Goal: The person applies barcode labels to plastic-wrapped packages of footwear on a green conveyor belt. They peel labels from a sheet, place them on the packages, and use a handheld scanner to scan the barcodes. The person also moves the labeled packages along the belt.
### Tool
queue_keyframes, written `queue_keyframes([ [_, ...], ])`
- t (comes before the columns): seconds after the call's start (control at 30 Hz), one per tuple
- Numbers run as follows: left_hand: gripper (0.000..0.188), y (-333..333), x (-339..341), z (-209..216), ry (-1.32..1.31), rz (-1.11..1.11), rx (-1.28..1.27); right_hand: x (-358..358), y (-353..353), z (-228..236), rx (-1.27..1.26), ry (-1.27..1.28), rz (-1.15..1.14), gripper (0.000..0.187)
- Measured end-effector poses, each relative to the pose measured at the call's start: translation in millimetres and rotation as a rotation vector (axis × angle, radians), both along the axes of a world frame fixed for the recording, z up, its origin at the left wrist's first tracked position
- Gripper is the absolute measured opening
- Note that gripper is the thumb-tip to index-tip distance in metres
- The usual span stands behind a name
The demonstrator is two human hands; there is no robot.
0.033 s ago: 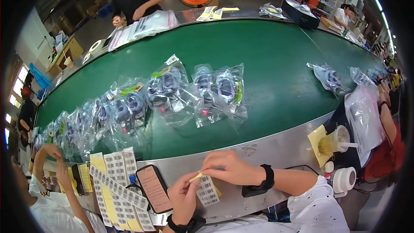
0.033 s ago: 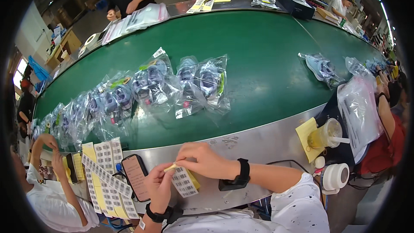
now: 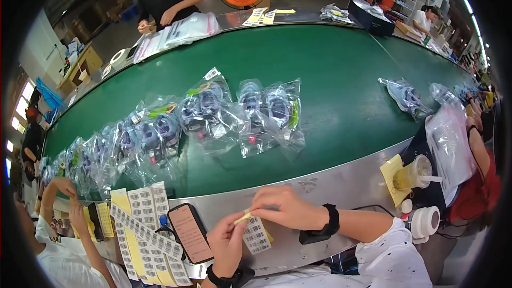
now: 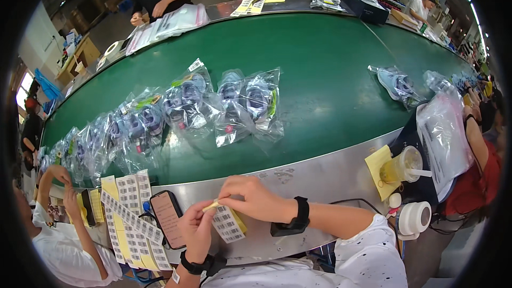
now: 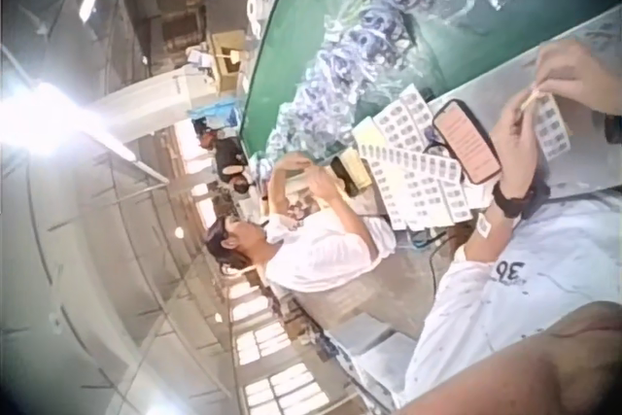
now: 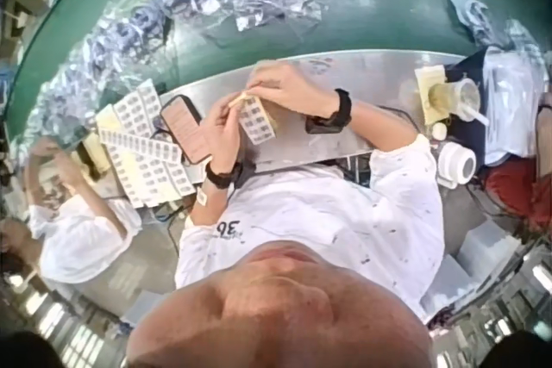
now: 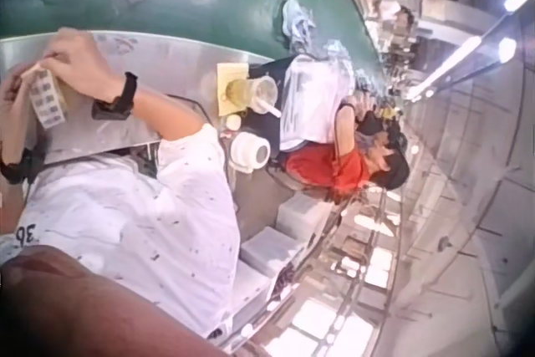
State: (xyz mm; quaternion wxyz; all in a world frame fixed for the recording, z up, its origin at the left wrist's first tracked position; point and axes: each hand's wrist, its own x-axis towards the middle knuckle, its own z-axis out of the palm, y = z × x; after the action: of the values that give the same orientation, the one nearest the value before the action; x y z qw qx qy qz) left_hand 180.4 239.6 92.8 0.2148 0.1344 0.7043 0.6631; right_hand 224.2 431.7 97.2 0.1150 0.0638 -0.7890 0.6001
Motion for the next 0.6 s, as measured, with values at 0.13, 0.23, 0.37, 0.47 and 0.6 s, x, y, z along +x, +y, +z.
queue_keyframes([
  [0.13,0.018,1.8,0.4,-3.9,-0.013,0.003,0.004,7.2,-0.5,-4.5,0.224,0.116,-0.084,0.007],
  [0.23,0.018,1.2,-1.3,-7.7,-0.046,-0.002,-0.011,7.0,-1.1,-8.7,0.416,0.286,-0.103,0.006],
  [0.37,0.017,-1.5,-2.1,-13.7,-0.078,0.005,0.015,4.9,-2.2,-10.3,0.526,0.345,-0.074,0.009],
  [0.47,0.017,-0.6,-3.4,-15.3,-0.060,0.017,-0.002,6.8,-7.3,-10.2,0.497,0.290,-0.112,0.010],
  [0.6,0.023,-0.7,-6.6,-21.7,-0.115,-0.033,-0.006,9.9,-8.1,-13.2,0.523,0.296,-0.106,0.011],
])
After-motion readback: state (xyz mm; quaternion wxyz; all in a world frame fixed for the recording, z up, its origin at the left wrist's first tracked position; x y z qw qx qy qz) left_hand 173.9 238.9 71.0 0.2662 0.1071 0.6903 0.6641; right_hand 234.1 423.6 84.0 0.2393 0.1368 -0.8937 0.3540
